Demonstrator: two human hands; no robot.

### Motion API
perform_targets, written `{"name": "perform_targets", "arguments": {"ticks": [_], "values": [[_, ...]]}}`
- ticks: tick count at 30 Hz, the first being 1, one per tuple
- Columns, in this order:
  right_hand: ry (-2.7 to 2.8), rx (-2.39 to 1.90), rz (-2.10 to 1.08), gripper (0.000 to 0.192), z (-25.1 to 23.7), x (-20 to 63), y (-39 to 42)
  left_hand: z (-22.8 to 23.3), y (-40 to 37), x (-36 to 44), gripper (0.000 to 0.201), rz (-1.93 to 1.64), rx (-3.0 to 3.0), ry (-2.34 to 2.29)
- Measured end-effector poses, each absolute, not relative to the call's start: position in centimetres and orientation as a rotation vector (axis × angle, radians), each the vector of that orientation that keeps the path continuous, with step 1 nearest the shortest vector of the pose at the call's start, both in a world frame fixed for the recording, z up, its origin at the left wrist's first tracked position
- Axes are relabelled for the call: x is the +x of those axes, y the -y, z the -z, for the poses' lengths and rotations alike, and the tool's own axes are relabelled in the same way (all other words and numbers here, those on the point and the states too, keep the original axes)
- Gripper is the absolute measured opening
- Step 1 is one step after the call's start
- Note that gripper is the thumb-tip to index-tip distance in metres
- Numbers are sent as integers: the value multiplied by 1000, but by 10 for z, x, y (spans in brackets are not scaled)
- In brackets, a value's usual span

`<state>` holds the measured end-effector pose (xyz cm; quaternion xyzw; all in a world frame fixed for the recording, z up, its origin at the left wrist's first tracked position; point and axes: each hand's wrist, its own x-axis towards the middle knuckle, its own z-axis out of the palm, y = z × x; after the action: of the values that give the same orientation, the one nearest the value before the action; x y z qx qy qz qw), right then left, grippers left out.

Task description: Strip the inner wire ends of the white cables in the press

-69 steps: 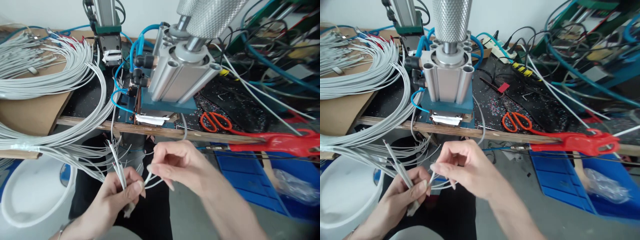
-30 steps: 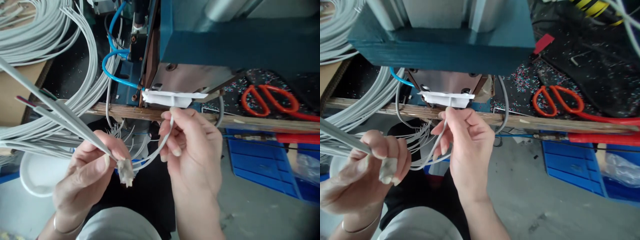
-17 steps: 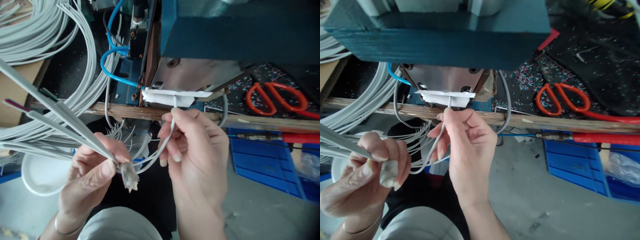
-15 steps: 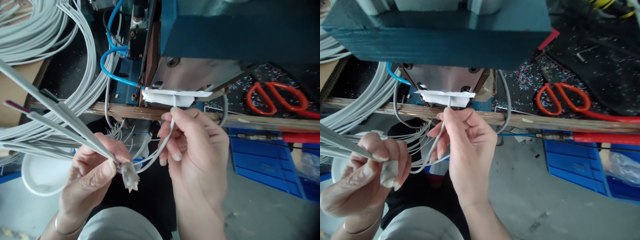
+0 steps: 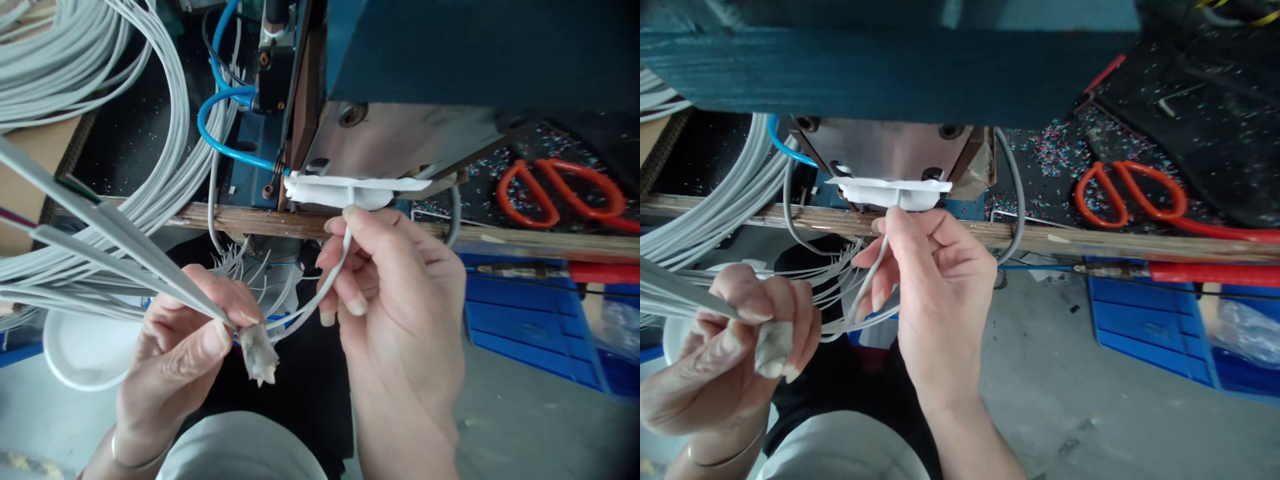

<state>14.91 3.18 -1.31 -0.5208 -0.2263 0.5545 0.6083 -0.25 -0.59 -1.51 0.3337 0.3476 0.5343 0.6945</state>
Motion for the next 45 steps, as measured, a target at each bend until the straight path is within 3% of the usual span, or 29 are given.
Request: {"name": "perform_targets", "arguments": {"ticks": [31, 45], "values": [[573, -1189, -1230, 24, 17, 149, -34, 17, 8, -5, 8, -1228, 788, -834], [840, -1230, -1062, 15, 39, 146, 27, 34, 21, -4, 9, -1122, 576, -864]]}}
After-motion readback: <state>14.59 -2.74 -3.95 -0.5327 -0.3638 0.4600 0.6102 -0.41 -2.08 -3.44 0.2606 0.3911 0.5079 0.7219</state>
